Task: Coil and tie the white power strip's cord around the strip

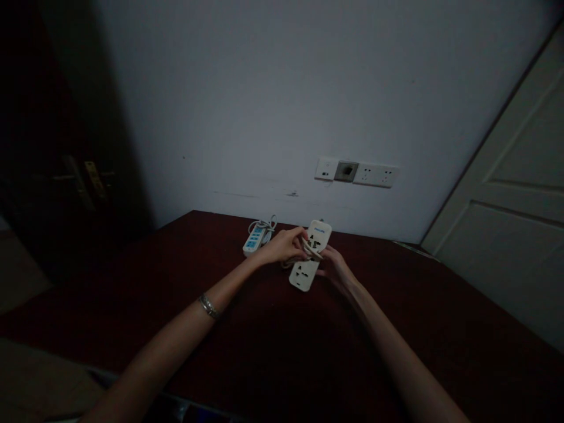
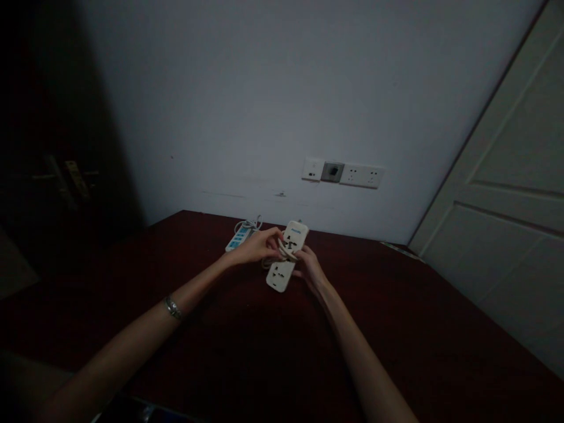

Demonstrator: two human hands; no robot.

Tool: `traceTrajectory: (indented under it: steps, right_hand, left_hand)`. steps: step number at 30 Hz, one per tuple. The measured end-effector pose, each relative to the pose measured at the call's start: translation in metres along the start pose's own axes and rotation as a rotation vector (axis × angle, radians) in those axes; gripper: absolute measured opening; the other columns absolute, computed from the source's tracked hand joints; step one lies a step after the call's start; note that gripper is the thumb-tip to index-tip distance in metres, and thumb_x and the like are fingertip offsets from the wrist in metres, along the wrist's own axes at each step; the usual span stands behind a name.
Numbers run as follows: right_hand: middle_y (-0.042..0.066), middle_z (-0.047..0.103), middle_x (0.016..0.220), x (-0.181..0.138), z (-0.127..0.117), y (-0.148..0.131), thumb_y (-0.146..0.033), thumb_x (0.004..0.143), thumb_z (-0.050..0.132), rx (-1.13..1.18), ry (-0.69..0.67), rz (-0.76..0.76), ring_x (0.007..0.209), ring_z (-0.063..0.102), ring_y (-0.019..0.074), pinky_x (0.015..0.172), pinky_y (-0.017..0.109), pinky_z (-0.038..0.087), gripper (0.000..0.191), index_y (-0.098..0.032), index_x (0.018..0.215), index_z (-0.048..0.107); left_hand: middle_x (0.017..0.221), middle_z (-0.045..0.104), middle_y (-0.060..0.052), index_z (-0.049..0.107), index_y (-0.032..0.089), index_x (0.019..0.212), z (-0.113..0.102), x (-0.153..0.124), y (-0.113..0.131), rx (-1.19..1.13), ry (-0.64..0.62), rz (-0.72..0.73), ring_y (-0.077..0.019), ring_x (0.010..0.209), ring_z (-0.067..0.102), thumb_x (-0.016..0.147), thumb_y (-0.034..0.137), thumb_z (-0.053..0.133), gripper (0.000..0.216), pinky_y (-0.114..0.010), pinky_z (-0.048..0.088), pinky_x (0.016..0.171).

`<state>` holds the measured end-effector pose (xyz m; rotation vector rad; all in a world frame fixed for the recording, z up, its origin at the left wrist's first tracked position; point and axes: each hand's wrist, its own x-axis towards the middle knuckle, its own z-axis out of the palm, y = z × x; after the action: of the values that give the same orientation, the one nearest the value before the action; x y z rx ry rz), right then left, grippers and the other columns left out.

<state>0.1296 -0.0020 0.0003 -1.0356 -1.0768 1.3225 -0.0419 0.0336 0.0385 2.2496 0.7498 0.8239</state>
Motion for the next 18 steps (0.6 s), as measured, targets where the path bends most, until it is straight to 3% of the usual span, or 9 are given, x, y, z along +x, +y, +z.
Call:
traceTrajectory:
  steps: [4, 7, 14, 18]
  right_hand:
    - [0.002, 0.067, 0.087, -0.004, 0.008, 0.001, -0.027, 0.061, 0.053, 0.049, -0.036, -0.003, 0.078, 0.062, 0.0204, 0.065, 0.034, 0.051, 0.035, -0.022, 0.096, 0.058]
    - [0.001, 0.067, 0.084, -0.004, 0.012, 0.003, -0.025, 0.061, 0.054, 0.095, -0.023, 0.019, 0.076, 0.062, 0.0197, 0.065, 0.034, 0.051, 0.034, -0.023, 0.095, 0.058]
    - [0.004, 0.068, 0.091, 0.0, 0.01, 0.008, -0.029, 0.066, 0.061, 0.149, 0.022, 0.033, 0.076, 0.064, 0.0204, 0.066, 0.037, 0.053, 0.031, -0.022, 0.096, 0.059]
    - [0.005, 0.068, 0.096, 0.002, 0.006, 0.011, -0.032, 0.067, 0.065, 0.227, 0.065, 0.017, 0.076, 0.064, 0.0197, 0.066, 0.037, 0.054, 0.026, -0.021, 0.091, 0.062]
  left_hand:
    - [0.065, 0.059, 0.002, 0.05, 0.017, 0.085, 0.009, 0.002, 0.001, -0.045, 0.132, -0.034, -0.0125, 0.06, 0.056, 0.068, 0.019, 0.066, 0.023, -0.021, 0.039, 0.054]
    - [0.067, 0.058, 0.001, 0.052, 0.017, 0.083, 0.011, 0.003, 0.001, 0.046, 0.201, -0.019, -0.0127, 0.062, 0.055, 0.072, 0.018, 0.061, 0.015, -0.022, 0.039, 0.057]
    - [0.102, 0.054, -0.008, 0.055, 0.02, 0.101, 0.019, -0.004, 0.001, 0.425, 0.302, 0.033, -0.0213, 0.091, 0.054, 0.085, 0.026, 0.047, 0.019, -0.031, 0.041, 0.077]
    - [0.107, 0.052, -0.011, 0.053, 0.018, 0.109, 0.021, -0.004, 0.0, 0.482, 0.249, 0.061, -0.0232, 0.093, 0.053, 0.082, 0.027, 0.049, 0.028, -0.033, 0.042, 0.079]
